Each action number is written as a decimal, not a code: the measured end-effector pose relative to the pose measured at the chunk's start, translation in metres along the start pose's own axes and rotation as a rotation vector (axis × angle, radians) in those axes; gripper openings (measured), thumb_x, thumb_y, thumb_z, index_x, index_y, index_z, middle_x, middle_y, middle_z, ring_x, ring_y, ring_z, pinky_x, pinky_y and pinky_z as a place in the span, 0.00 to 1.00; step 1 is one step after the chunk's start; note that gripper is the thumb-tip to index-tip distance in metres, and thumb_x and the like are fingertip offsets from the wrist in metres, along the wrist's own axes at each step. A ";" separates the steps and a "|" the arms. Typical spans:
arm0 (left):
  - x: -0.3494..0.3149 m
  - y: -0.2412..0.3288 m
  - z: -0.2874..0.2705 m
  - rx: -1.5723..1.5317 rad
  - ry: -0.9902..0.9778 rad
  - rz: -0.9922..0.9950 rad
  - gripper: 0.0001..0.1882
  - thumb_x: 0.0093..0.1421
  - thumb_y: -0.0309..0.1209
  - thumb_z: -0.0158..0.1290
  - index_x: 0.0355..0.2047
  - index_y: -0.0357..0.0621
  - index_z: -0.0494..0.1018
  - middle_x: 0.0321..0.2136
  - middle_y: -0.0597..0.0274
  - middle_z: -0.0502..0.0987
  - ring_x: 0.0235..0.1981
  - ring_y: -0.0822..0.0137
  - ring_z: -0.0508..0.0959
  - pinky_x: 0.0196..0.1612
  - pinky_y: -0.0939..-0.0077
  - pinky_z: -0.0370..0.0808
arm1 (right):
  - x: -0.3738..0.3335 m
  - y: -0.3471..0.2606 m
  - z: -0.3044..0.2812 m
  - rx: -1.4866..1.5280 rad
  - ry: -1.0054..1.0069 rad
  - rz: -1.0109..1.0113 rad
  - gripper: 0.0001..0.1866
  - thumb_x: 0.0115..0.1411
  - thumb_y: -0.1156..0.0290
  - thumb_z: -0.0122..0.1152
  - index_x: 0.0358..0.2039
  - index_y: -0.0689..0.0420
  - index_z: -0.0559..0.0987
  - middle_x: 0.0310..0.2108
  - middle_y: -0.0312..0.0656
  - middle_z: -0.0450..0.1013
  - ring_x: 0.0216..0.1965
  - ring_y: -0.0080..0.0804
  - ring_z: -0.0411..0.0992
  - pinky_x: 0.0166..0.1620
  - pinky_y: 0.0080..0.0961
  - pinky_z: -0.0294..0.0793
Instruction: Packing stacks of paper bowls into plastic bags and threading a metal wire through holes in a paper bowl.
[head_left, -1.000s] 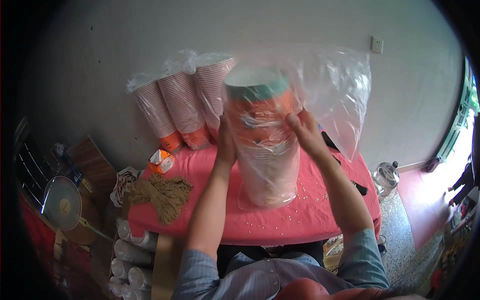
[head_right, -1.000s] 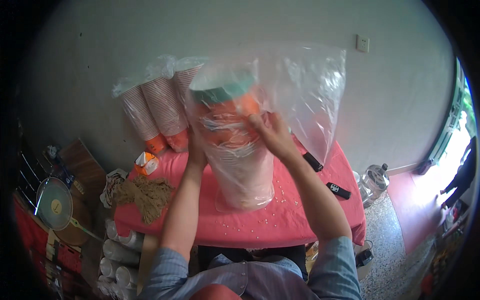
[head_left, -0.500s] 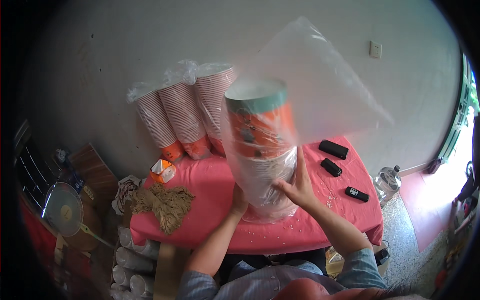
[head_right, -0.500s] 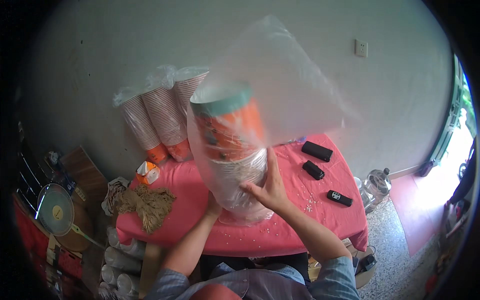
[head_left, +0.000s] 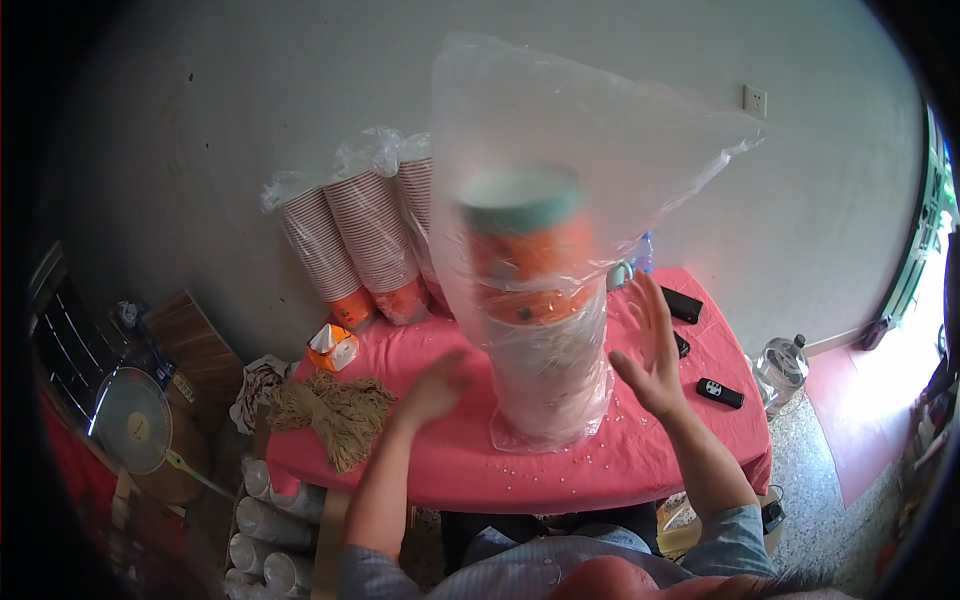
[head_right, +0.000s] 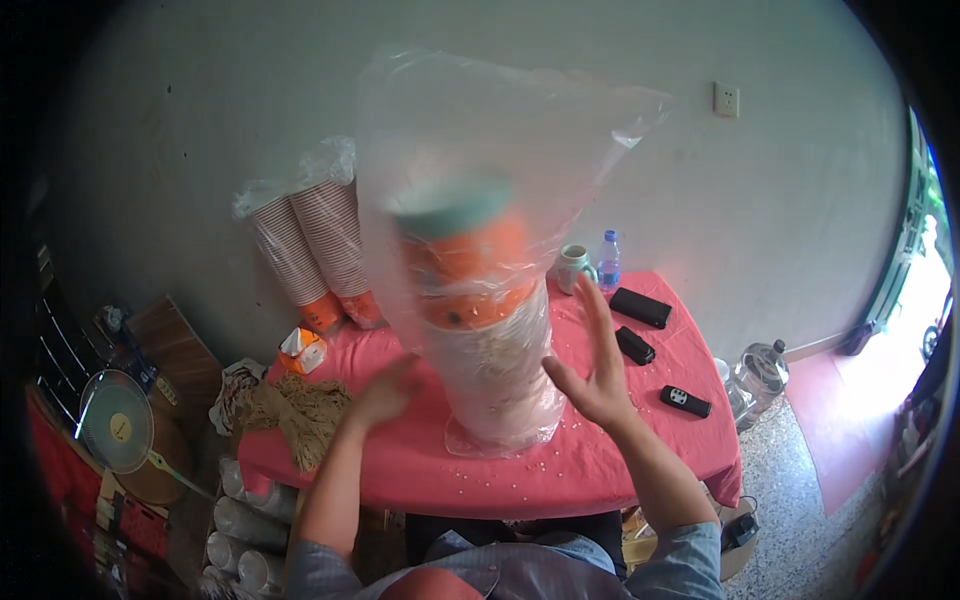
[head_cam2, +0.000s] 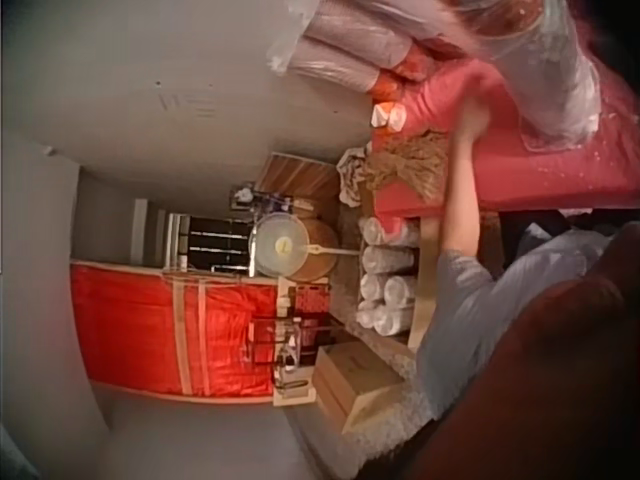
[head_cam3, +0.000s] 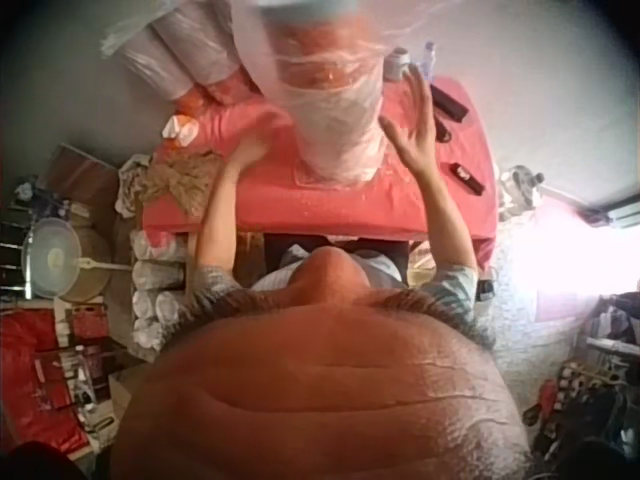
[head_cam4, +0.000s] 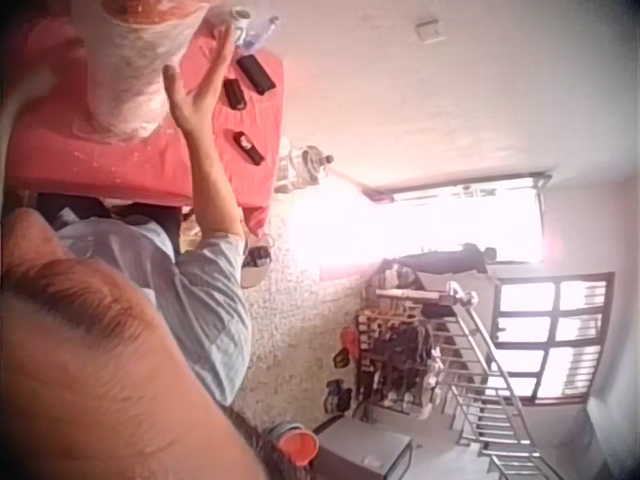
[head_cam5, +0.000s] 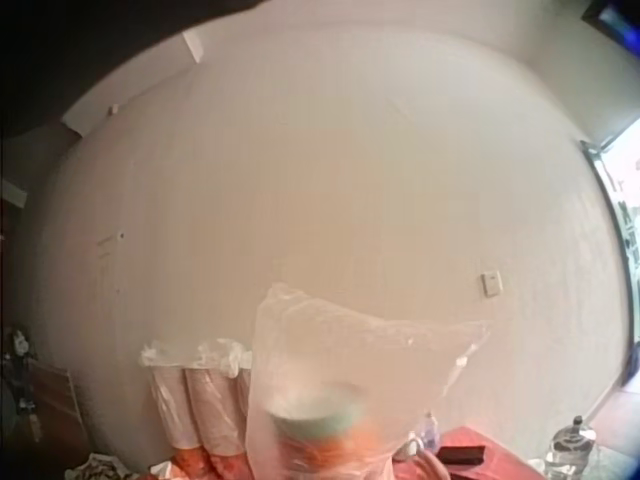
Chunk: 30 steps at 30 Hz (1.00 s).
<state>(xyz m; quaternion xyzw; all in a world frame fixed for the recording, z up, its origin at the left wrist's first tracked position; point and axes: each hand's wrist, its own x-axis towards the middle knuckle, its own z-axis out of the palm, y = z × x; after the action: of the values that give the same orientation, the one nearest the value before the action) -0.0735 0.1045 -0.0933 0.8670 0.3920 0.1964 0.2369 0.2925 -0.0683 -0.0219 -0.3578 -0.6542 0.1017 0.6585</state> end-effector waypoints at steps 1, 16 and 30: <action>0.014 0.030 -0.028 -0.130 0.154 -0.001 0.37 0.75 0.48 0.55 0.76 0.41 0.61 0.74 0.45 0.66 0.76 0.50 0.64 0.76 0.60 0.62 | 0.001 -0.001 -0.007 0.059 0.025 0.018 0.58 0.63 0.53 0.75 0.82 0.58 0.48 0.82 0.50 0.49 0.81 0.48 0.51 0.79 0.53 0.49; 0.131 0.078 0.012 -1.153 0.308 0.586 0.39 0.78 0.58 0.43 0.76 0.41 0.58 0.72 0.56 0.65 0.71 0.54 0.68 0.74 0.58 0.64 | 0.075 0.003 0.047 0.078 0.009 0.114 0.49 0.62 0.46 0.77 0.72 0.64 0.65 0.65 0.53 0.72 0.68 0.43 0.70 0.70 0.41 0.67; 0.086 0.028 0.077 -0.670 0.461 0.415 0.36 0.70 0.41 0.60 0.71 0.36 0.62 0.67 0.45 0.71 0.66 0.52 0.73 0.69 0.57 0.70 | 0.010 0.017 0.045 0.007 -0.056 0.189 0.65 0.57 0.42 0.79 0.79 0.63 0.50 0.75 0.58 0.59 0.77 0.53 0.58 0.76 0.47 0.58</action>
<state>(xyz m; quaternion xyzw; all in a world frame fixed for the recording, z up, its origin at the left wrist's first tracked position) 0.0365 0.1349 -0.1260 0.7363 0.1672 0.5437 0.3665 0.2578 -0.0349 -0.0296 -0.4126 -0.6354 0.1754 0.6287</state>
